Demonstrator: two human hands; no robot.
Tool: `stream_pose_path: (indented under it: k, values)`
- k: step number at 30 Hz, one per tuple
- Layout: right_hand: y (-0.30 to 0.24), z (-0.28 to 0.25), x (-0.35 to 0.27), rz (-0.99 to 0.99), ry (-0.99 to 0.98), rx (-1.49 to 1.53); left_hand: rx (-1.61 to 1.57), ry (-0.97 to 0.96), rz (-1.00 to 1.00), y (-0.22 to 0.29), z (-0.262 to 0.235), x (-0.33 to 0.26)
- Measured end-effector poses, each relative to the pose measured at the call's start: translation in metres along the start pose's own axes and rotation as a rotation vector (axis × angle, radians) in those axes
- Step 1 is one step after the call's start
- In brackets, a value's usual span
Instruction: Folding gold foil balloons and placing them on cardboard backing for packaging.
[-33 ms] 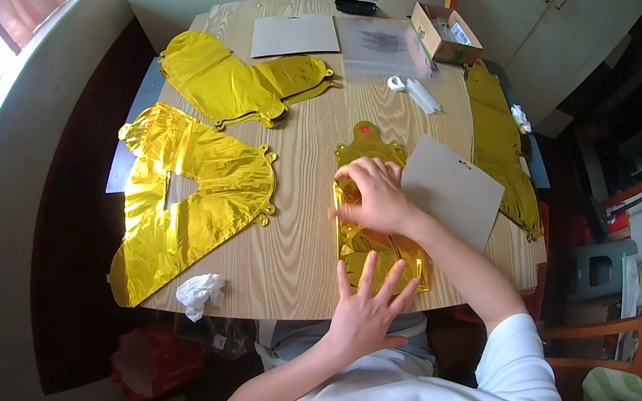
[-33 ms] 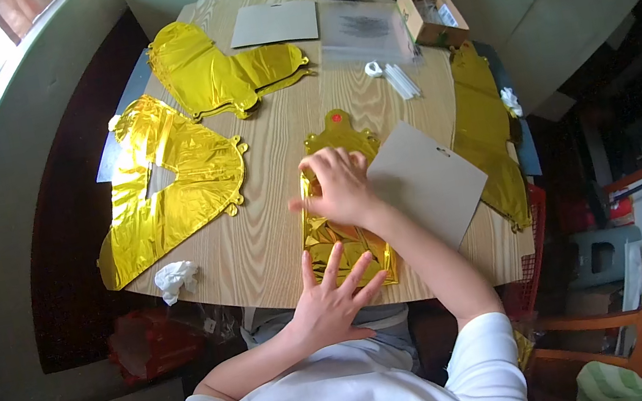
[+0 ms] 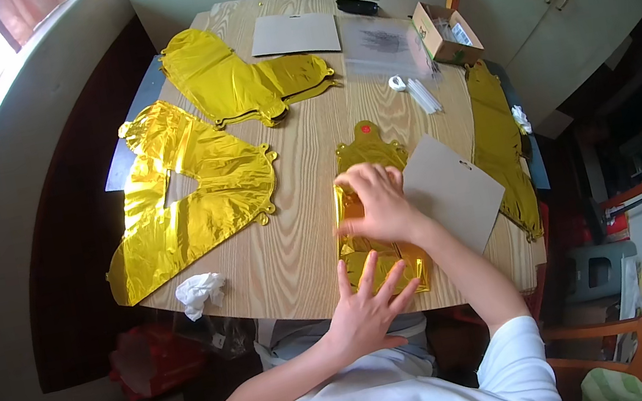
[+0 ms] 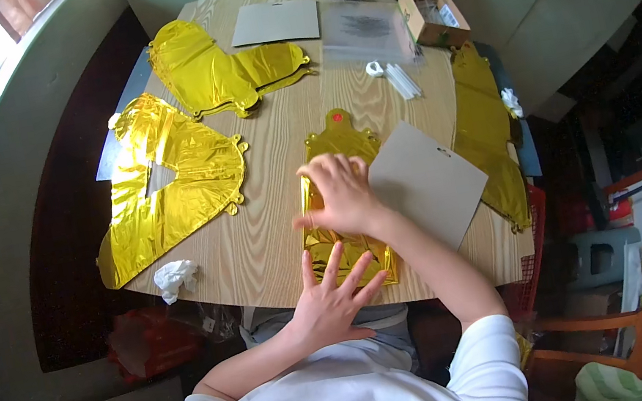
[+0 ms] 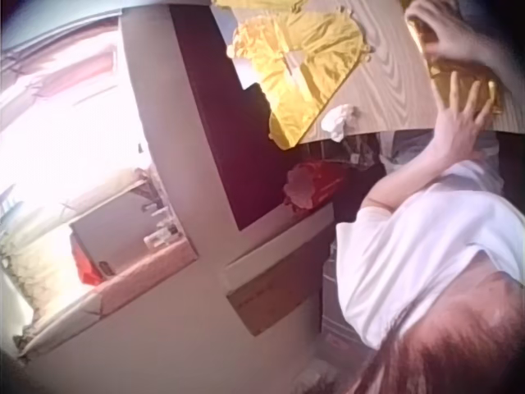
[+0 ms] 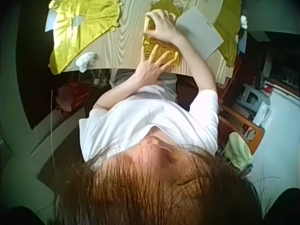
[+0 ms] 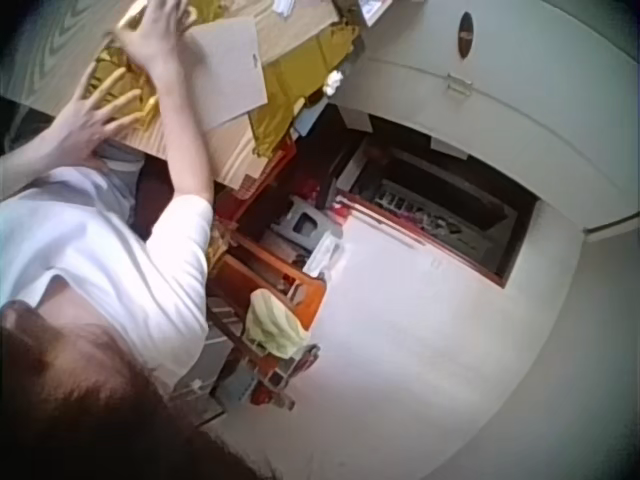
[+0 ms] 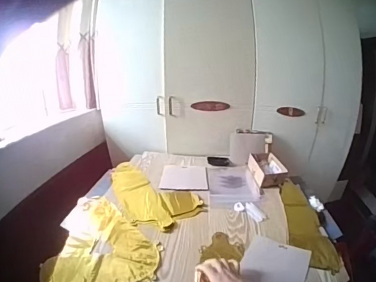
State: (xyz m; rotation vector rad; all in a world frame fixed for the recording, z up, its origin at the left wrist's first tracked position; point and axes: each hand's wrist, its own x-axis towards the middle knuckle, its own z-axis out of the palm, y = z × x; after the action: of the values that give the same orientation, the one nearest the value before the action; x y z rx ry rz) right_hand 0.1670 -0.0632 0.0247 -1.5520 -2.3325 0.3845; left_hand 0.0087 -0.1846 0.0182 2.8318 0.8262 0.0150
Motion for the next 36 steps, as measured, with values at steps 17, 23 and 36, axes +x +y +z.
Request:
stream_pose_path:
  k: [17, 23, 36]
  values:
    - [0.009, 0.025, 0.028, 0.288, 0.043, -0.109, -0.032, 0.011, 0.002, 0.0, 0.0, 0.001]
    - [0.021, 0.021, 0.056, 0.395, 0.023, -0.132, 0.016, -0.038, -0.001, 0.0, 0.001, 0.002]
    - [0.024, -0.024, -0.005, -0.049, 0.513, -0.021, 0.012, 0.023, -0.018, 0.003, -0.001, 0.003]
